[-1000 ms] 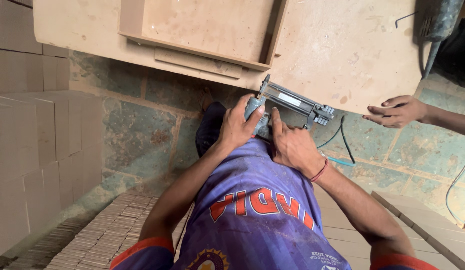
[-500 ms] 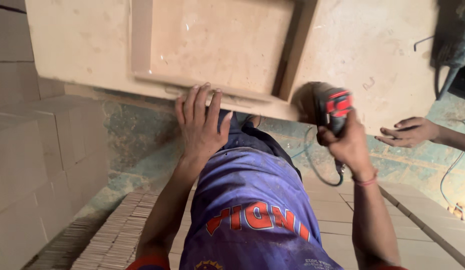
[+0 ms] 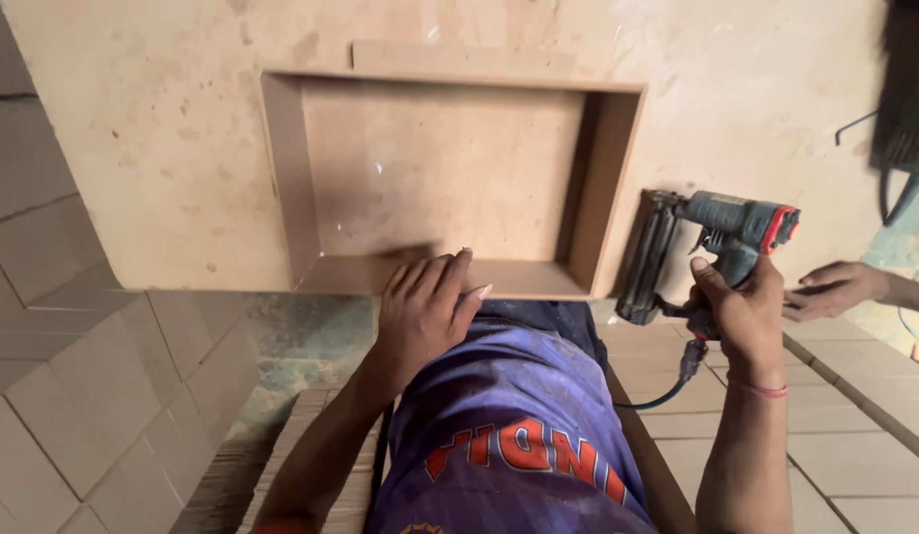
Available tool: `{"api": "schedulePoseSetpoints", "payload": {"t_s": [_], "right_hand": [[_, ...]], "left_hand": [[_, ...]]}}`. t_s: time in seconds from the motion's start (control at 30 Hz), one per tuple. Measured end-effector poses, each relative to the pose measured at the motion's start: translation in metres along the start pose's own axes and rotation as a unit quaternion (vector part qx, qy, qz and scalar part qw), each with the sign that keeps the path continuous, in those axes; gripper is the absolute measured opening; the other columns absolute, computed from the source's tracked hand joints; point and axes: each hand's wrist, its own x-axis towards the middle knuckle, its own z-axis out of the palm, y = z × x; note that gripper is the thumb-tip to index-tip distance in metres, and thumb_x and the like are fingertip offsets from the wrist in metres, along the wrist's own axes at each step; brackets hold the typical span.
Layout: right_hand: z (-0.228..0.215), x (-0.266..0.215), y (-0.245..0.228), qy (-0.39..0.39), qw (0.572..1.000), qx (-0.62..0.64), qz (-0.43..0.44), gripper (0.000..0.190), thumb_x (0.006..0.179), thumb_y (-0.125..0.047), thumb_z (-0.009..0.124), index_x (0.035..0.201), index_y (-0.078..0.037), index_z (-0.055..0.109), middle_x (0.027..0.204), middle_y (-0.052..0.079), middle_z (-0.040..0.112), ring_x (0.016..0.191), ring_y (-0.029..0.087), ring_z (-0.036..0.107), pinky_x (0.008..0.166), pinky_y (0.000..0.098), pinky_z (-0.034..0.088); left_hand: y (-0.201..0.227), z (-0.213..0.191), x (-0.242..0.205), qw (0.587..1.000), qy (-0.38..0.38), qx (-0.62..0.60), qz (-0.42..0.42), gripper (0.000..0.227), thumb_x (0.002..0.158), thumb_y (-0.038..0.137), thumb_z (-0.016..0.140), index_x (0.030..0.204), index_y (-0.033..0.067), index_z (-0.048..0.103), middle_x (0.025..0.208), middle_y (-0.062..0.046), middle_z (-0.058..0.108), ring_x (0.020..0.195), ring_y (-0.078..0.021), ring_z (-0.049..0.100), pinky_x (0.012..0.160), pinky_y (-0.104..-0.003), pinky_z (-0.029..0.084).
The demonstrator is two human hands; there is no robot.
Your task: The person assembles small rectangular wooden boxes by applying glue to edges, joining pieces, and fastening them with a pneumatic nail gun. The person repeats the process for multiple boxes, stacking completed units nearby.
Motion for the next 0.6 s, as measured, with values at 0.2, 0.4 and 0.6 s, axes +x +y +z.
{"api": "schedulePoseSetpoints", "payload": {"t_s": [0.2,0.4,0.6], "right_hand": [[-0.003,0.069,-0.005,-0.104,0.975,0.197,0.002,0.015,0.097,-0.009,0.069,0.103,-0.001,0.058,0.076,0.004,0.061,0.057,0.015,0.059,0.048,0.0311,0.050],[0.004,0.125,-0.013,-0.187,0.932,0.306,0.049,0.010,0.096,-0.007,0.070,0.098,0.000,0.062,0.069,0.004,0.055,0.052,0.016,0.054,0.047,0.0337,0.050],[0.009,0.145,-0.016,-0.268,0.882,0.367,0.127,0.013,0.091,-0.004,0.068,0.103,0.000,0.068,0.066,0.003,0.056,0.049,0.014,0.054,0.044,0.0290,0.046]], "left_hand": [[0.033,0.020,0.069,0.987,0.100,-0.110,-0.066,0.046,0.100,0.026,0.066,0.140,0.0031,0.060,0.105,-0.010,0.074,0.090,-0.0260,0.074,0.086,-0.041,0.055],[0.076,0.065,0.156,0.966,0.090,-0.176,-0.167,0.059,0.103,0.030,0.057,0.154,0.0035,0.044,0.108,-0.016,0.071,0.081,-0.0261,0.072,0.069,-0.040,0.059],[0.092,0.091,0.212,0.980,0.188,-0.016,-0.061,0.053,0.107,0.035,0.061,0.144,-0.0004,0.052,0.100,-0.023,0.071,0.089,-0.0388,0.071,0.080,-0.047,0.058]]}}
